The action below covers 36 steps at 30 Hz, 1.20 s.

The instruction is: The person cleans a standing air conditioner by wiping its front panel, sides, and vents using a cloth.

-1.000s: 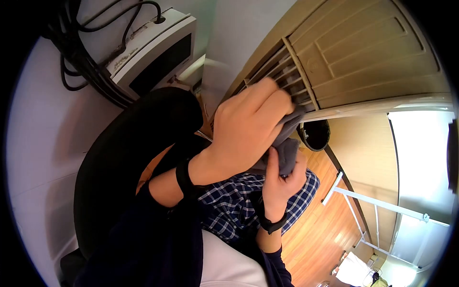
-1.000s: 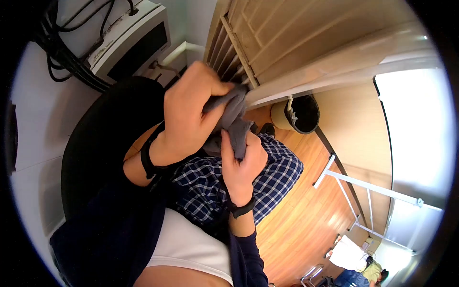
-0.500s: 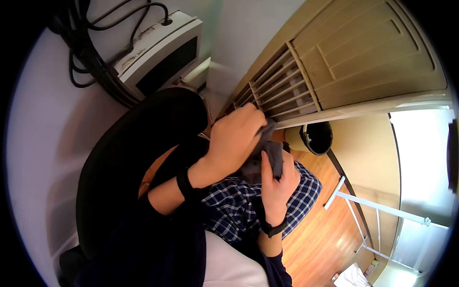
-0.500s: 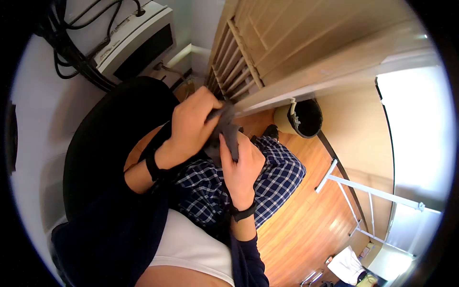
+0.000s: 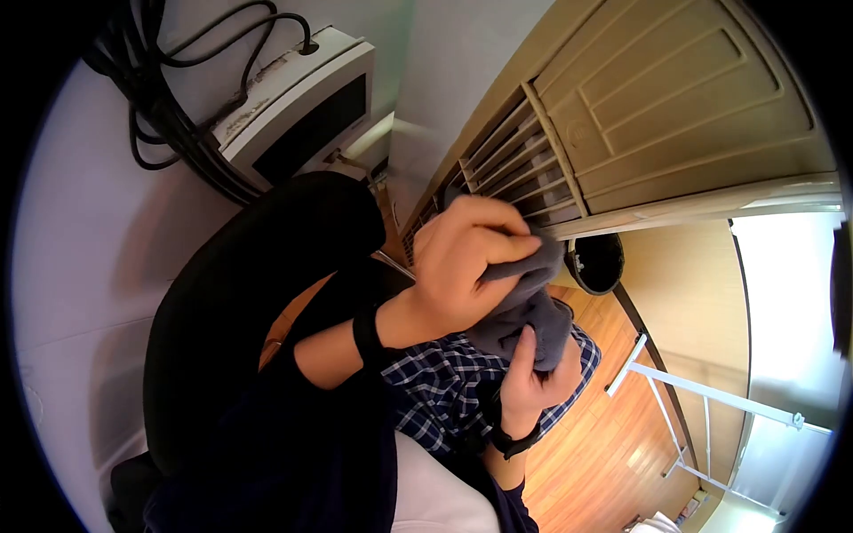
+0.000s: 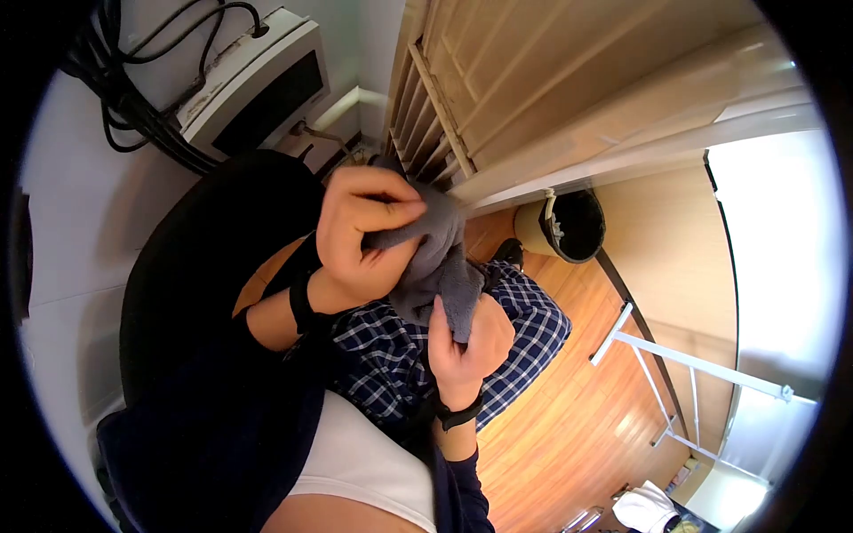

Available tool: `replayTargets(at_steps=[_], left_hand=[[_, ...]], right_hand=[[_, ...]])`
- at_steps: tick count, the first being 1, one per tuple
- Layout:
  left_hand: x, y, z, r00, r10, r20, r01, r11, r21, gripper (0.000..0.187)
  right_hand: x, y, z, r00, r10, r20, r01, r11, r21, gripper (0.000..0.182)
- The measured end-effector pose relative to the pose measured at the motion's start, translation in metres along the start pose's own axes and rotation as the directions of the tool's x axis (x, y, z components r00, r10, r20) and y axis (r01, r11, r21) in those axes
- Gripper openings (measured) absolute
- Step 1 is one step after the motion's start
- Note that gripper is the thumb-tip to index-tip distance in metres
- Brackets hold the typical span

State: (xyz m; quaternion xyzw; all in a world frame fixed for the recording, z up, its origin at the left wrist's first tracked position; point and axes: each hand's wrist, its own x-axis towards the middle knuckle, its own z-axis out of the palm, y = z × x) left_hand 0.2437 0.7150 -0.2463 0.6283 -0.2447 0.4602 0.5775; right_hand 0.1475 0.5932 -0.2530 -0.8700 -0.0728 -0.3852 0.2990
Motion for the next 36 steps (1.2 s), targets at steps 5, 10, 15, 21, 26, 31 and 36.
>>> replayTargets(at_steps=[5,10,15,21,26,31,36], left_hand=[[-0.022,-0.009,-0.012,0.992,-0.112,0.065,0.116,0.992,-0.057,0.021],[-0.011,-0.003,-0.016,0.968,-0.008,0.251,0.016,0.999,-0.029,0.014],[-0.011,-0.001,-0.012,0.963,-0.003,0.270,0.009,1.000,-0.020,0.022],[-0.005,0.001,-0.016,0.952,-0.021,0.306,0.015,1.000,0.022,0.019],[0.001,0.007,-0.019,0.948,-0.047,0.314,0.037,0.999,0.036,0.016],[0.003,0.011,-0.021,0.941,-0.074,0.331,0.062,0.997,0.048,0.015],[0.003,0.007,-0.019,0.953,-0.015,0.304,0.018,1.000,-0.005,0.015]], right_hand=[[-0.006,0.007,0.003,0.998,0.004,0.067,-0.007,0.999,0.054,0.017],[-0.003,0.006,0.006,0.996,-0.053,0.072,0.049,0.997,0.059,0.016],[-0.005,0.009,0.002,0.997,-0.034,0.063,0.031,0.998,0.048,0.017],[-0.010,0.015,0.010,0.996,0.023,0.090,-0.030,0.997,0.075,0.017],[-0.018,0.023,0.016,0.992,0.083,0.096,-0.092,0.991,0.093,0.020],[-0.021,0.023,0.020,0.990,0.081,0.118,-0.090,0.993,0.075,0.023],[-0.021,0.019,0.019,0.986,0.078,0.148,-0.089,0.994,0.069,0.024]])
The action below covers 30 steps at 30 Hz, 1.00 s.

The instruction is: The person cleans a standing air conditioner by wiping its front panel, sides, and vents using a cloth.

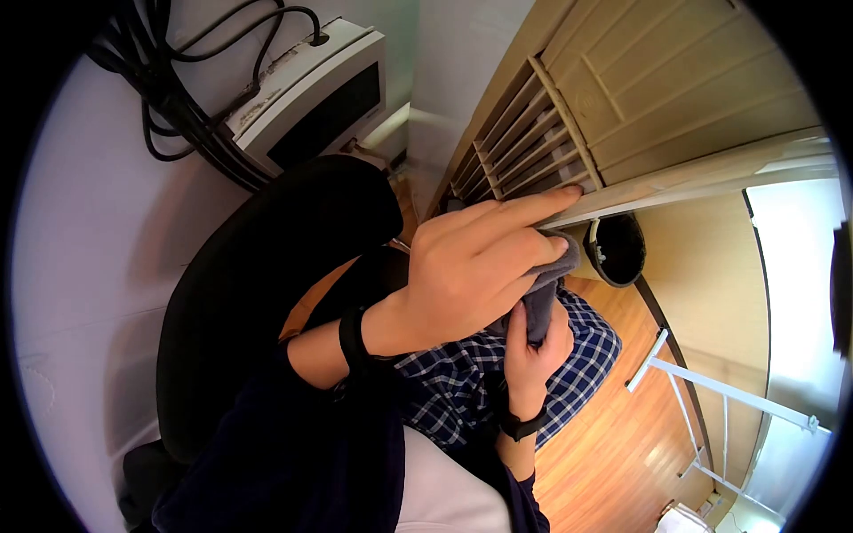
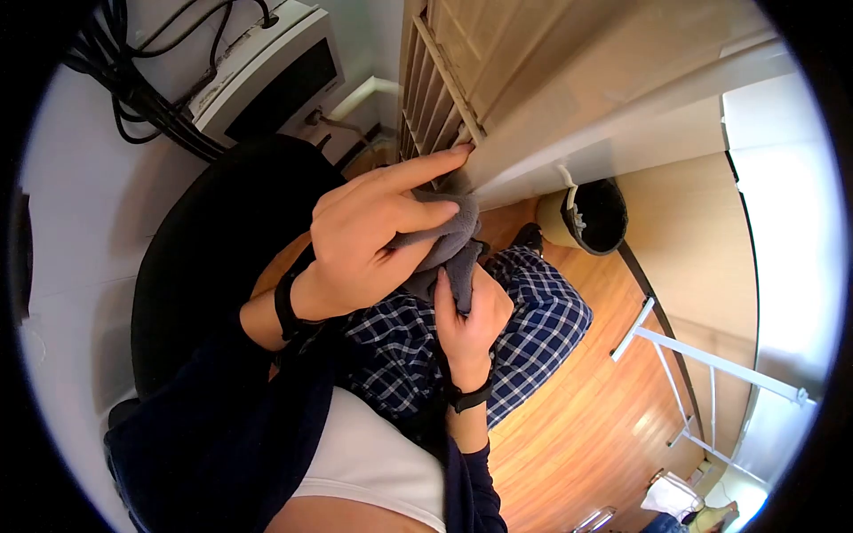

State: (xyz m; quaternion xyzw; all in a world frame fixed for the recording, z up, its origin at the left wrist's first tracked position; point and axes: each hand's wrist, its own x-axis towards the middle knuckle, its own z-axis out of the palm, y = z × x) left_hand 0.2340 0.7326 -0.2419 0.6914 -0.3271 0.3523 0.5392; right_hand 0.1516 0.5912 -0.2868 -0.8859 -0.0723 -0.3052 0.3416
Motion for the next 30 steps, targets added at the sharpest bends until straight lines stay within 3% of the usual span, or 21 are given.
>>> replayTargets(at_steps=[9,13,16,30], left_hand=[[-0.021,-0.003,-0.001,0.998,-0.058,-0.016,0.057,0.998,-0.013,0.015],[-0.017,-0.008,-0.003,0.998,-0.069,-0.008,0.068,0.994,-0.088,0.018],[-0.012,-0.001,-0.003,0.995,-0.080,0.052,0.084,0.995,-0.059,0.019],[-0.005,-0.010,-0.005,0.997,-0.073,0.029,0.074,0.997,-0.037,0.020]], right_hand=[[-0.006,-0.004,-0.007,0.997,0.072,0.026,-0.070,0.996,-0.057,0.022],[-0.004,-0.009,-0.001,0.997,0.055,0.051,-0.052,0.997,-0.049,0.023],[-0.002,-0.011,0.001,0.997,0.029,0.072,-0.023,0.997,-0.074,0.024],[0.002,-0.005,0.011,0.997,0.000,0.074,0.003,0.999,-0.051,0.023]])
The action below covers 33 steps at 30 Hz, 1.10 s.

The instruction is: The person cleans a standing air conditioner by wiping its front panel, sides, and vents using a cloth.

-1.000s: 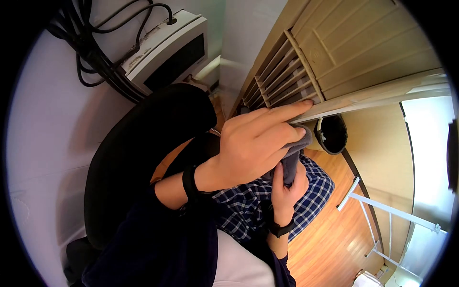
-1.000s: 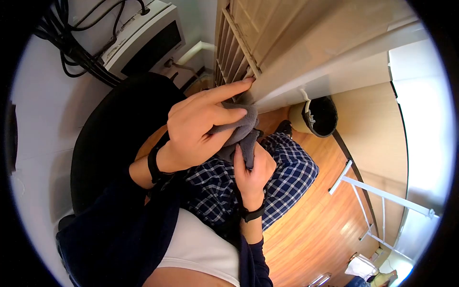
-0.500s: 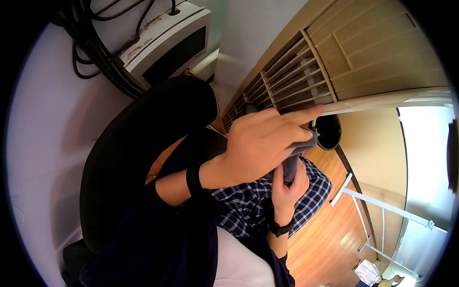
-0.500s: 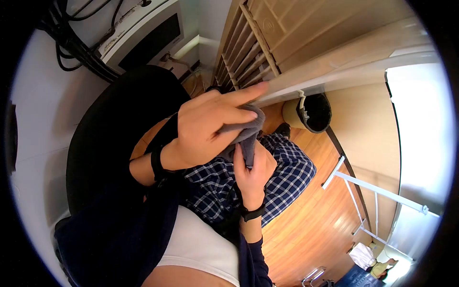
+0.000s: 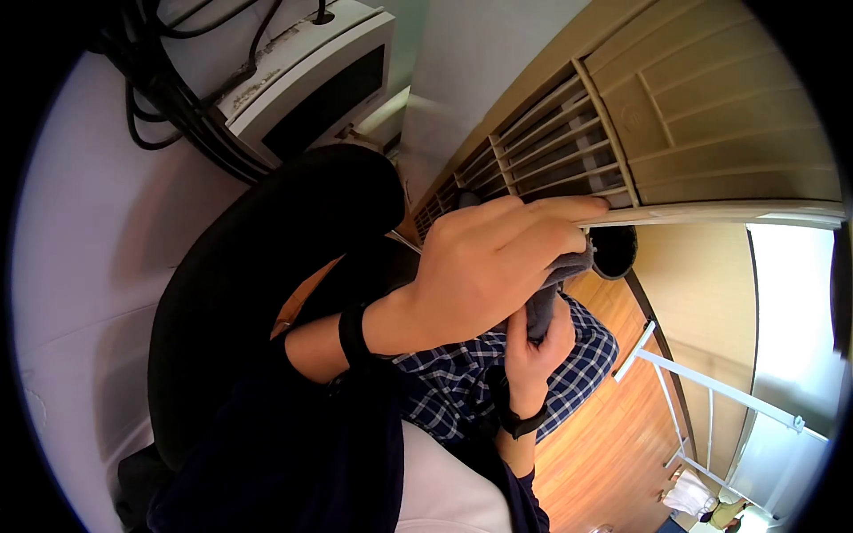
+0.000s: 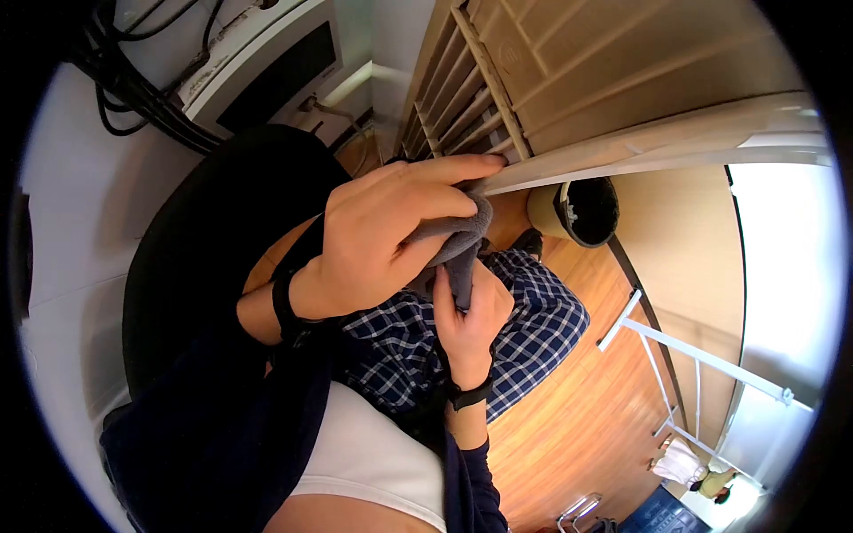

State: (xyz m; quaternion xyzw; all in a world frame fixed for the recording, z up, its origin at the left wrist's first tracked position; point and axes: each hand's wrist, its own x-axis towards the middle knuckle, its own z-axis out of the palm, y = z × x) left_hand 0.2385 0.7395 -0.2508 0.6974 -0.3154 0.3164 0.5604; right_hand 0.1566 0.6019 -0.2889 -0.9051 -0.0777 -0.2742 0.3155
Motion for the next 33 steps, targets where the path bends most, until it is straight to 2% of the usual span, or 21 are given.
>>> replayTargets(at_steps=[5,8,11,14,16,18,19,23,27,30,31,33], left_hand=[[-0.004,0.005,0.000,0.997,-0.077,0.015,0.077,0.997,-0.013,0.018],[-0.012,-0.008,0.004,0.997,-0.067,-0.045,0.063,0.994,-0.091,0.019],[-0.020,-0.011,-0.002,0.984,-0.166,-0.069,0.158,0.982,-0.104,0.020],[-0.016,-0.018,-0.008,0.971,-0.193,-0.143,0.179,0.979,-0.101,0.020],[-0.004,-0.022,-0.011,0.963,-0.158,-0.219,0.155,0.987,-0.032,0.019],[0.011,-0.027,-0.013,0.949,-0.109,-0.294,0.132,0.990,0.058,0.019],[0.016,-0.031,-0.013,0.940,-0.113,-0.323,0.131,0.991,0.036,0.019],[0.032,-0.051,0.011,0.894,-0.187,-0.408,0.210,0.978,0.012,0.014],[0.013,-0.064,0.023,0.869,-0.358,-0.342,0.360,0.931,-0.059,0.011],[-0.007,-0.072,0.024,0.857,-0.427,-0.287,0.439,0.898,-0.025,0.012],[-0.012,-0.073,0.021,0.856,-0.462,-0.232,0.477,0.879,0.008,0.012],[-0.010,-0.071,0.017,0.891,-0.402,-0.210,0.426,0.901,0.080,0.013]], right_hand=[[0.003,-0.005,0.002,1.000,0.007,0.030,-0.008,1.000,0.007,0.021],[0.004,-0.005,0.002,1.000,-0.014,0.008,0.014,1.000,0.005,0.022],[0.004,-0.003,0.000,1.000,0.001,-0.009,-0.001,1.000,-0.016,0.022],[0.002,-0.004,-0.001,0.999,0.039,0.001,-0.039,0.999,-0.017,0.024],[0.005,-0.009,-0.003,0.999,0.039,0.018,-0.039,0.999,-0.035,0.025],[0.009,-0.009,-0.003,0.997,-0.027,-0.075,0.026,0.999,-0.019,0.025],[0.010,-0.009,-0.003,0.990,-0.060,-0.124,0.059,0.998,-0.012,0.026],[0.019,-0.013,-0.009,0.995,-0.008,-0.098,0.012,0.999,0.038,0.028],[0.028,-0.014,-0.001,0.999,0.017,0.039,-0.017,1.000,0.000,0.032],[0.017,-0.005,0.005,0.988,0.109,0.107,-0.113,0.993,0.030,0.036],[0.017,-0.003,0.007,0.992,0.061,0.110,-0.065,0.998,0.027,0.039],[0.017,-0.006,0.005,0.990,0.090,0.112,-0.094,0.995,0.027,0.039]])
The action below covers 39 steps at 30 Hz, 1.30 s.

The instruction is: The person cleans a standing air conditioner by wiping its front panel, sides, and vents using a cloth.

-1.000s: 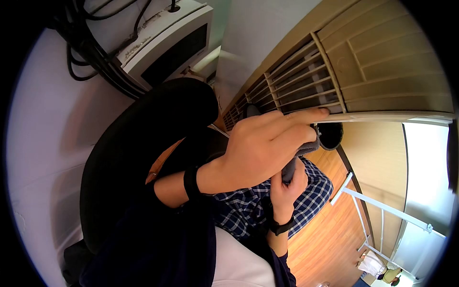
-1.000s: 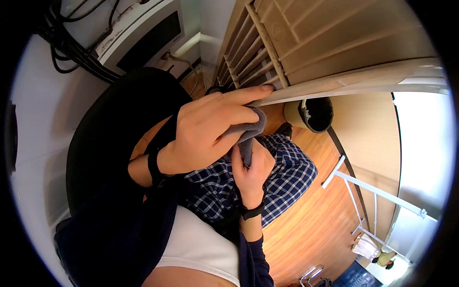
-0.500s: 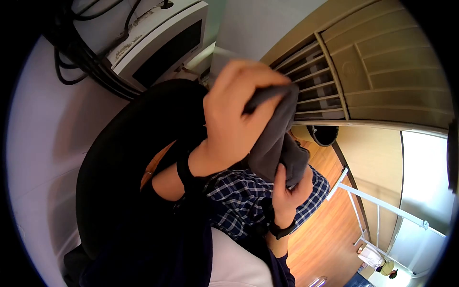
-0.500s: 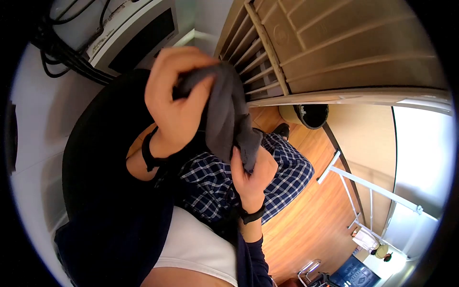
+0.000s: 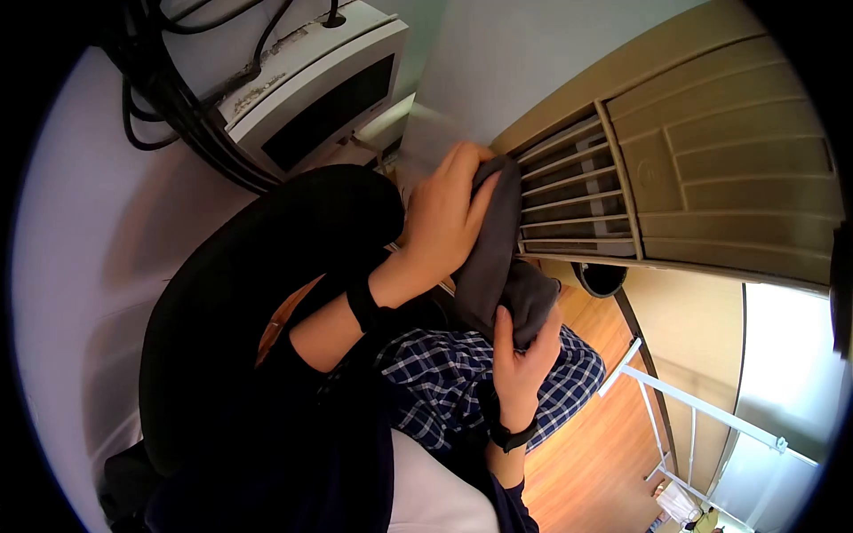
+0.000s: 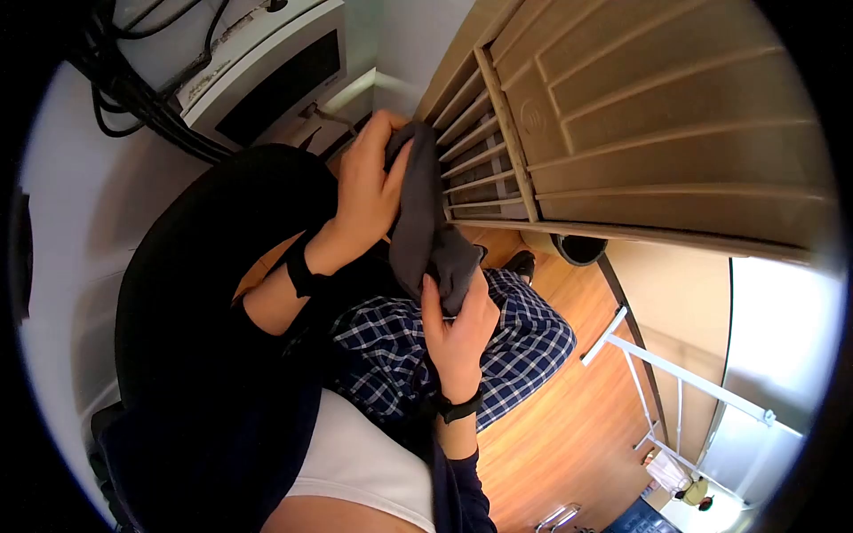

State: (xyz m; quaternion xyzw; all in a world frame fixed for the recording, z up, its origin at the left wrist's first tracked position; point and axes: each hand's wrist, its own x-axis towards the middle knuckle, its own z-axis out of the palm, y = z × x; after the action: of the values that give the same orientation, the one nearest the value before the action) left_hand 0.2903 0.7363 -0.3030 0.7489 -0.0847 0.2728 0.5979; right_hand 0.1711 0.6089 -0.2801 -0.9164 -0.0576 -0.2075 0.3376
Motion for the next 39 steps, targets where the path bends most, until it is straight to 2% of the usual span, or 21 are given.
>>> replayTargets(at_steps=[4,7,8,10,16,19,22,25,28,31,36,39], left_hand=[[0.030,0.029,-0.008,0.975,0.220,-0.024,-0.217,0.973,0.081,0.015],[0.046,0.053,-0.011,0.953,0.297,-0.062,-0.286,0.948,0.138,0.016],[0.046,0.053,-0.011,0.954,0.296,-0.055,-0.285,0.946,0.154,0.016],[0.043,0.051,-0.011,0.955,0.293,-0.041,-0.281,0.942,0.186,0.015],[0.016,0.022,-0.022,0.974,0.022,0.224,-0.110,0.915,0.389,0.013],[0.021,0.023,-0.026,0.968,0.123,0.219,-0.197,0.912,0.360,0.015],[0.034,0.042,-0.025,0.960,0.245,0.138,-0.275,0.919,0.284,0.014],[0.047,0.050,-0.031,0.952,0.245,0.186,-0.289,0.919,0.270,0.015],[0.047,0.050,-0.031,0.966,0.232,0.118,-0.253,0.941,0.225,0.014],[0.049,0.045,-0.025,0.958,0.283,0.037,-0.286,0.945,0.158,0.010],[0.048,0.043,-0.022,0.966,0.258,-0.009,-0.256,0.964,0.064,0.010],[0.046,0.041,-0.014,0.969,0.238,-0.057,-0.239,0.971,-0.005,0.010]], right_hand=[[0.000,-0.004,-0.002,0.996,-0.022,-0.084,0.023,1.000,0.012,0.042],[0.000,-0.009,-0.006,0.986,0.027,-0.164,-0.005,0.991,0.133,0.042],[-0.002,-0.009,-0.007,0.980,0.024,-0.197,0.000,0.993,0.120,0.039],[-0.002,-0.012,-0.010,0.989,0.041,-0.143,-0.022,0.991,0.130,0.039],[-0.001,-0.015,-0.007,0.999,-0.040,-0.036,0.040,0.999,0.005,0.040],[-0.004,-0.018,-0.009,0.998,-0.067,-0.013,0.067,0.997,-0.025,0.040],[-0.003,-0.022,-0.013,0.994,-0.093,-0.050,0.093,0.996,0.002,0.040],[-0.001,-0.024,-0.016,0.988,-0.118,-0.097,0.122,0.992,0.041,0.040],[0.001,-0.031,-0.017,0.983,-0.155,-0.103,0.158,0.987,0.016,0.040],[0.000,-0.036,-0.019,0.985,-0.149,-0.086,0.154,0.987,0.048,0.040],[0.003,-0.029,-0.019,0.984,-0.147,-0.102,0.159,0.981,0.112,0.041],[0.004,-0.028,-0.022,0.980,-0.172,-0.098,0.180,0.981,0.078,0.042]])
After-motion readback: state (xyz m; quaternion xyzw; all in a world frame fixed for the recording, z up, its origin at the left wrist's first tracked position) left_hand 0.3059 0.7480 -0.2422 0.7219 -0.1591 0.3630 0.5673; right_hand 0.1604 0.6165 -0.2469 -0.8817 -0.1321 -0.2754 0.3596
